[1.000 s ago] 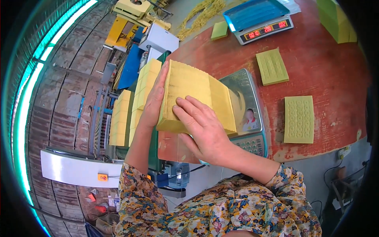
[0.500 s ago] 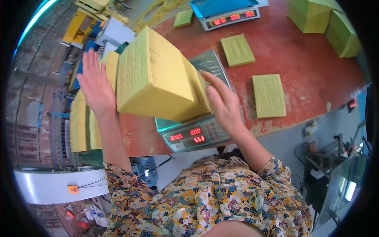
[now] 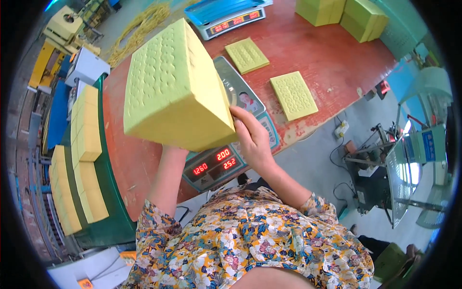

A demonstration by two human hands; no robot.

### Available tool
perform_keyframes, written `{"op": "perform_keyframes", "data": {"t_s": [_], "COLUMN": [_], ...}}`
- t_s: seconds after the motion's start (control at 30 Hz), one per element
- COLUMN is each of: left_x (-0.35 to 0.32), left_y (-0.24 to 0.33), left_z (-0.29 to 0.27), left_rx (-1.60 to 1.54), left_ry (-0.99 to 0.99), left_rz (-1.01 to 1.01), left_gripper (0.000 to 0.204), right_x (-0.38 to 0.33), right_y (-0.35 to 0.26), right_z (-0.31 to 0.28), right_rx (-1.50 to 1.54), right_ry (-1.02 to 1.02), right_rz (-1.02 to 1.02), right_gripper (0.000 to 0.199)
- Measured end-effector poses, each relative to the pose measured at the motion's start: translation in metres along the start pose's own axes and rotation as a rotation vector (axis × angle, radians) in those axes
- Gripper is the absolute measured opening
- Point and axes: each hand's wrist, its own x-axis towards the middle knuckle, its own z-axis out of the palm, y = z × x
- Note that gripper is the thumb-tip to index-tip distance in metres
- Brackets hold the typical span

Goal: Counting and weighing stacks of yellow paper in an industrial facility.

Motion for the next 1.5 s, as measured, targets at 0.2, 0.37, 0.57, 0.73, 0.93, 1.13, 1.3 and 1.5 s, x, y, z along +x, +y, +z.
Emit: {"op": "perform_keyframes", "data": {"t_s": [0.2, 0.37, 0.57, 0.73, 0.93, 1.13, 1.3, 1.5], "left_x": [-0.028, 0.0, -0.061, -0.06, -0.048, 0.011, 0.064, 0.105], "left_y": [-0.034, 0.01, 0.085, 0.076, 0.063, -0.012, -0.123, -0.196], "left_z": [-0.101, -0.077, 0.012, 0.03, 0.117, 0.236, 0.349, 0.468], "left_rx": [0.146, 0.235, -0.15, -0.214, -0.152, -0.206, -0.133, -0.134], "left_ry": [-0.158, -0.298, -0.232, -0.259, -0.413, -0.543, -0.431, -0.457], "left_rz": [0.063, 0.139, -0.228, -0.315, -0.305, -0.324, -0.253, -0.297], "left_gripper": [0.051, 0.052, 0.052, 0.054, 0.056, 0.058, 0.054, 0.05], "right_x": [-0.046, -0.053, -0.044, -0.037, -0.005, 0.054, 0.117, 0.19], "right_y": [-0.003, 0.029, 0.033, 0.026, 0.014, 0.046, 0.102, 0.145], "right_z": [-0.018, -0.027, -0.02, -0.039, -0.114, -0.234, -0.359, -0.484], "right_rx": [0.03, 0.467, 0.807, 0.813, 0.737, 0.652, 0.469, 0.054], "right_ry": [0.099, 0.185, -0.144, -0.236, -0.064, 0.132, 0.148, 0.102], "right_rz": [-0.013, 0.413, 0.68, 0.618, 0.569, 0.486, 0.461, 0.407], "right_gripper": [0.032, 0.035, 0.039, 0.045, 0.053, 0.048, 0.05, 0.052]}}
